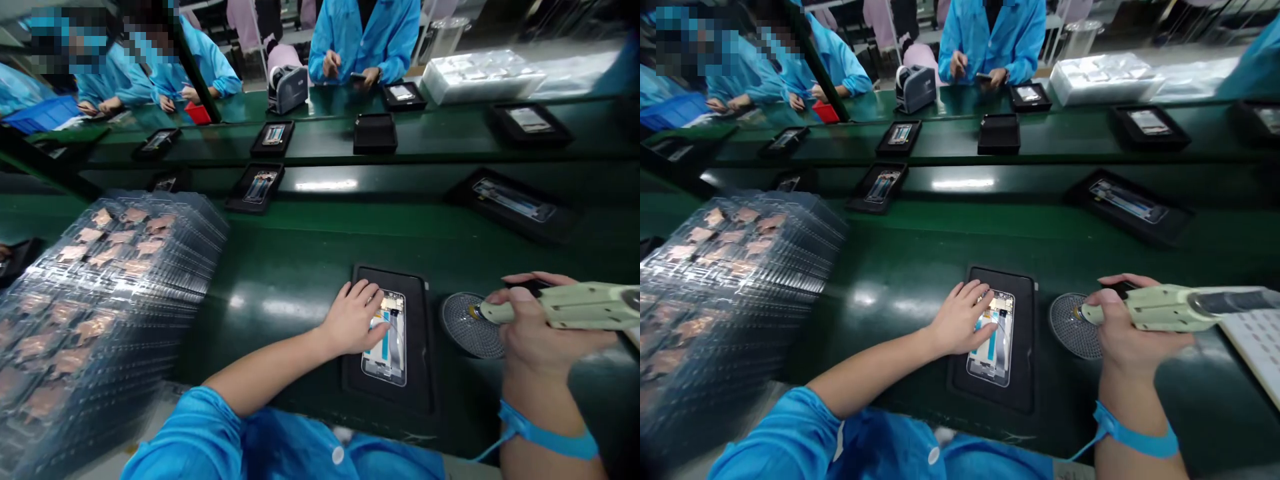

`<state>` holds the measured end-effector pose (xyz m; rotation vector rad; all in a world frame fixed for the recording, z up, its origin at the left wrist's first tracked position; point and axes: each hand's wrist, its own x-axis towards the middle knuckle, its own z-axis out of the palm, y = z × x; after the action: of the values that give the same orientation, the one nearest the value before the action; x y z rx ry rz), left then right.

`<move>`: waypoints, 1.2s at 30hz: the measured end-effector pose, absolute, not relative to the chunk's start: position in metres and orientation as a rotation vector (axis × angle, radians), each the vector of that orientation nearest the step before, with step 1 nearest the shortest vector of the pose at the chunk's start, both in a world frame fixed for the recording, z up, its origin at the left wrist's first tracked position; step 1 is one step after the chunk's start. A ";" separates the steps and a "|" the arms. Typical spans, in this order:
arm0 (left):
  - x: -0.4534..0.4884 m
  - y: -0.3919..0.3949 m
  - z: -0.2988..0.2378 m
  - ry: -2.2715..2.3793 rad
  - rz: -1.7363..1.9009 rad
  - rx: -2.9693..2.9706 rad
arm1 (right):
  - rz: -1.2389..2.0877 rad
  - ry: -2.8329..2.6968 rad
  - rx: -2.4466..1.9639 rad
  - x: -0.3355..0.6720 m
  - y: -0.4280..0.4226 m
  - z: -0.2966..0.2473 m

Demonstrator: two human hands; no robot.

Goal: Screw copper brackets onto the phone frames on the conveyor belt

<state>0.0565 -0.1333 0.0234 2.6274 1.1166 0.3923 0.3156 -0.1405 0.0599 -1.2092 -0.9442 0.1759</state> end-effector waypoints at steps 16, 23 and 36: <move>0.061 -0.138 0.024 1.147 0.297 2.635 | 0.077 -1.045 -1.118 0.334 -0.137 0.040; 0.061 -0.138 0.027 1.151 0.247 2.638 | 0.096 -1.029 -1.088 0.334 -0.133 0.041; 0.062 -0.139 0.023 1.146 0.295 2.644 | 0.111 -1.041 -1.063 0.339 -0.132 0.035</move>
<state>0.0618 -0.1386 0.0231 2.6443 1.1463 0.2946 0.3391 -0.1316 0.0351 -1.0626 -1.0405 0.1110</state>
